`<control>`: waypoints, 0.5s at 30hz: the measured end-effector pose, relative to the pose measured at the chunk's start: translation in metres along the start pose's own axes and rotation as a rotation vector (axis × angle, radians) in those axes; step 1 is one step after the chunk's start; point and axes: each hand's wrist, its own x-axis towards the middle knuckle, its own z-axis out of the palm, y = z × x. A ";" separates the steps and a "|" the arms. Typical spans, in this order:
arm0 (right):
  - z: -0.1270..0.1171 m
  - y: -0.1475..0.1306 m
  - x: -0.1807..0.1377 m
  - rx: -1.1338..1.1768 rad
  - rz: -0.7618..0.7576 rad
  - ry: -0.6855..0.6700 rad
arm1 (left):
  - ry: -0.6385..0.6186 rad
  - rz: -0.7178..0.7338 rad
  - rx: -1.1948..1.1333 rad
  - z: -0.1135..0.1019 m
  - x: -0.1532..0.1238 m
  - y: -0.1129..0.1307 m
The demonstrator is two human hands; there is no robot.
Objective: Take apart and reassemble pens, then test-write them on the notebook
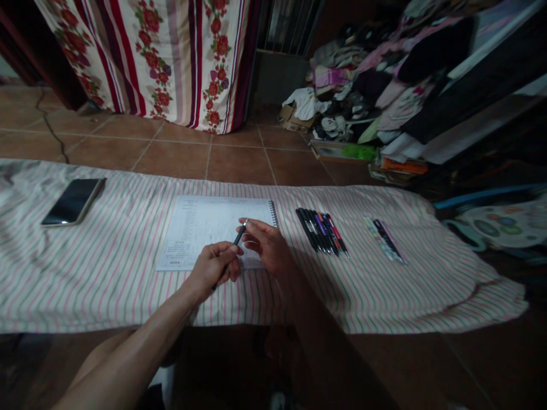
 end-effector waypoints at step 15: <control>0.001 0.003 0.004 0.008 0.028 0.040 | 0.064 0.086 0.088 -0.003 0.005 -0.007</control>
